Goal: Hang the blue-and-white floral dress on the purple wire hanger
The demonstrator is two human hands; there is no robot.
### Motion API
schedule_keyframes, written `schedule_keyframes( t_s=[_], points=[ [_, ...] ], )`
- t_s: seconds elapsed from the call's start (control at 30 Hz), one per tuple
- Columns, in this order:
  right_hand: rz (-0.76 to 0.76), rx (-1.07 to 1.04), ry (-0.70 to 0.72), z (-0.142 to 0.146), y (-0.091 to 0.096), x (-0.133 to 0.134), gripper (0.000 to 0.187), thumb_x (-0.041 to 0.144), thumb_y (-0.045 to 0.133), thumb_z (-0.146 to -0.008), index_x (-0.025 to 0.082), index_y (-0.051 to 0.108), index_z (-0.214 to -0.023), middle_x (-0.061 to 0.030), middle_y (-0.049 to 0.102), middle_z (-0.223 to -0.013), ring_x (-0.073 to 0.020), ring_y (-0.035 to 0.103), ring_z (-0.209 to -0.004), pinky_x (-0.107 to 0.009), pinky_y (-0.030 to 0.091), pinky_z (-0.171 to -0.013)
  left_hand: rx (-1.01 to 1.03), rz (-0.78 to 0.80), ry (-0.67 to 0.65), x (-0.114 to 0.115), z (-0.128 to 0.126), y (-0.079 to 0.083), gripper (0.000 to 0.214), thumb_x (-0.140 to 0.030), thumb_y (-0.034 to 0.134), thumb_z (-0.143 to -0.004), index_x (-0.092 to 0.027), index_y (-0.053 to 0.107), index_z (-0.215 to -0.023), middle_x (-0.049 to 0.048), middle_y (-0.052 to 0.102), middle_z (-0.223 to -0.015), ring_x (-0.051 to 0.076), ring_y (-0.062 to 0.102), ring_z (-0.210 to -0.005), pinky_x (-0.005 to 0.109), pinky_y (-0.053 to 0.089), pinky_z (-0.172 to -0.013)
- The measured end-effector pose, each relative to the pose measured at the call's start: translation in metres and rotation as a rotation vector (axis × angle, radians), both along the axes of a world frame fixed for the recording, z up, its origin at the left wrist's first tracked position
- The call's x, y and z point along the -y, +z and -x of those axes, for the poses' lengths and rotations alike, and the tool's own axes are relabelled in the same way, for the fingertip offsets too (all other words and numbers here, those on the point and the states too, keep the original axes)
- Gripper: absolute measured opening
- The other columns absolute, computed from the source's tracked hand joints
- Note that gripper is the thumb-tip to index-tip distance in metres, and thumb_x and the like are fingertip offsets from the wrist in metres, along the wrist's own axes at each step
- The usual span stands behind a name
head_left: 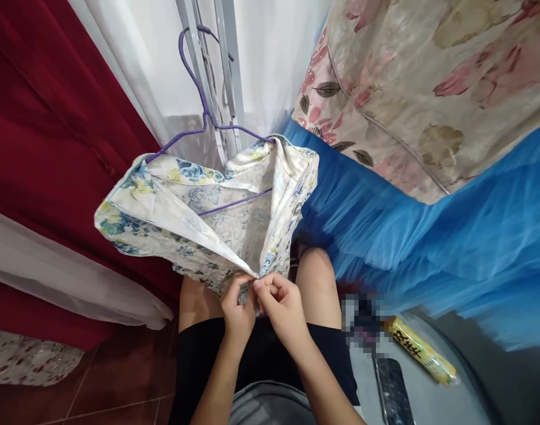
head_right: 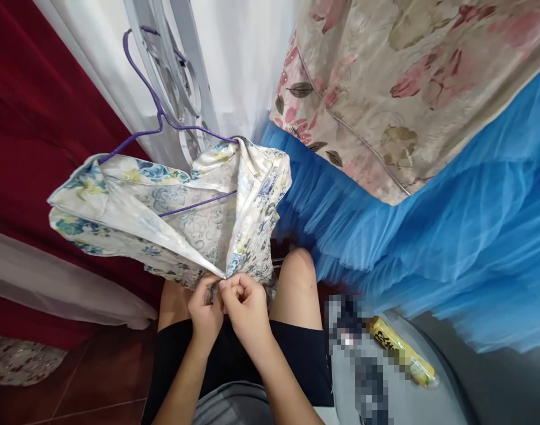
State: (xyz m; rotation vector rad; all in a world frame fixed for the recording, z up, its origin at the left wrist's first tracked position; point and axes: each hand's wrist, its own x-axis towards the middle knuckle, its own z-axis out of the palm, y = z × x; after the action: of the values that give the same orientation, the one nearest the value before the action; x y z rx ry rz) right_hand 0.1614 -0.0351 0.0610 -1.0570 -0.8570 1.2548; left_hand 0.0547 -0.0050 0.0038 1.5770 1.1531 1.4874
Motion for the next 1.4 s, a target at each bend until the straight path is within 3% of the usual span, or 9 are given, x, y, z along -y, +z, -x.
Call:
schedule_keyframes(
  t_s=[0.2,0.43,0.57,0.8,0.93,1.03,1.2,1.3,1.4],
  points=[
    [-0.01,0.04,0.035,-0.004,0.005,-0.006,0.034,0.046,0.071,-0.09,0.017,0.061,-0.076,0.0041,0.054,-0.051,-0.009,0.044,-0.045,-0.023,0.033,-0.048,0.02,0.019,0.015,-0.005,-0.008,-0.002,0.026,-0.034,0.067,-0.092,-0.021,0.064,-0.115,0.01,0.067,-0.11,0.026,0.061,-0.107,0.037,0.048,-0.099],
    [-0.04,0.067,0.064,0.002,0.021,-0.008,0.029,0.042,0.072,-0.088,0.016,0.064,-0.077,0.0039,0.055,-0.05,-0.0093,0.044,-0.045,-0.023,0.035,-0.049,-0.018,-0.028,0.014,-0.003,0.006,0.022,0.008,-0.027,0.065,-0.092,-0.022,0.066,-0.097,0.0047,0.067,-0.091,0.021,0.063,-0.087,0.031,0.049,-0.085],
    [-0.096,0.066,0.056,-0.001,0.053,-0.035,0.023,0.034,0.073,-0.082,0.016,0.066,-0.07,0.0041,0.052,-0.048,-0.0086,0.041,-0.046,-0.023,0.033,-0.048,-0.088,-0.065,-0.043,0.001,0.02,0.024,0.007,-0.023,0.063,-0.093,-0.02,0.066,-0.088,0.0062,0.068,-0.09,0.021,0.064,-0.086,0.031,0.049,-0.083],
    [-0.254,-0.103,0.078,-0.004,0.136,-0.115,0.015,0.03,0.073,-0.07,0.015,0.071,-0.069,0.0077,0.042,-0.045,-0.0051,0.022,-0.041,-0.024,0.014,-0.042,-0.192,-0.085,-0.136,0.01,0.023,0.017,0.01,-0.018,0.06,-0.095,-0.02,0.061,-0.084,0.0033,0.062,-0.082,0.017,0.058,-0.076,0.028,0.045,-0.073],
    [-0.375,-0.067,-0.005,0.0,0.154,-0.126,0.014,0.028,0.068,-0.077,0.017,0.067,-0.068,0.0078,0.041,-0.047,-0.0057,0.026,-0.042,-0.024,0.017,-0.043,-0.267,-0.086,-0.213,-0.002,0.025,0.022,0.015,-0.023,0.058,-0.096,-0.02,0.062,-0.083,0.004,0.063,-0.081,0.019,0.061,-0.079,0.029,0.046,-0.075],
    [-0.43,-0.01,-0.041,0.001,0.148,-0.119,0.012,0.026,0.065,-0.079,0.019,0.064,-0.069,0.0081,0.04,-0.047,-0.0067,0.031,-0.043,-0.023,0.022,-0.044,-0.356,-0.186,-0.211,-0.026,0.032,0.053,0.011,-0.024,0.056,-0.098,-0.021,0.066,-0.095,0.0063,0.068,-0.092,0.021,0.064,-0.09,0.032,0.049,-0.082],
    [-0.485,0.017,-0.022,-0.002,0.135,-0.103,0.012,0.021,0.06,-0.08,0.021,0.059,-0.067,0.0083,0.041,-0.048,-0.0068,0.032,-0.043,-0.024,0.024,-0.046,-0.272,-0.499,0.027,-0.07,0.034,0.152,0.035,-0.028,0.053,-0.102,-0.022,0.058,-0.136,0.0052,0.07,-0.101,0.017,0.067,-0.09,0.029,0.052,-0.082],
    [-0.497,0.023,0.001,-0.003,0.136,-0.098,0.013,0.022,0.061,-0.081,0.021,0.058,-0.069,0.0087,0.04,-0.049,-0.007,0.031,-0.045,-0.024,0.023,-0.047,-0.433,-0.587,-0.011,-0.085,0.029,0.193,0.027,-0.031,0.048,-0.106,-0.021,0.069,-0.119,0.0037,0.072,-0.095,0.016,0.068,-0.086,0.028,0.053,-0.081],
    [-0.493,0.067,0.009,-0.001,0.131,-0.103,0.018,0.027,0.065,-0.082,0.022,0.054,-0.069,0.0092,0.039,-0.051,-0.0067,0.029,-0.046,-0.024,0.022,-0.047,-0.477,-0.644,0.076,-0.088,0.023,0.209,0.025,-0.032,0.051,-0.105,-0.018,0.072,-0.1,0.0018,0.072,-0.083,0.013,0.068,-0.078,0.024,0.053,-0.074]
  ],
)
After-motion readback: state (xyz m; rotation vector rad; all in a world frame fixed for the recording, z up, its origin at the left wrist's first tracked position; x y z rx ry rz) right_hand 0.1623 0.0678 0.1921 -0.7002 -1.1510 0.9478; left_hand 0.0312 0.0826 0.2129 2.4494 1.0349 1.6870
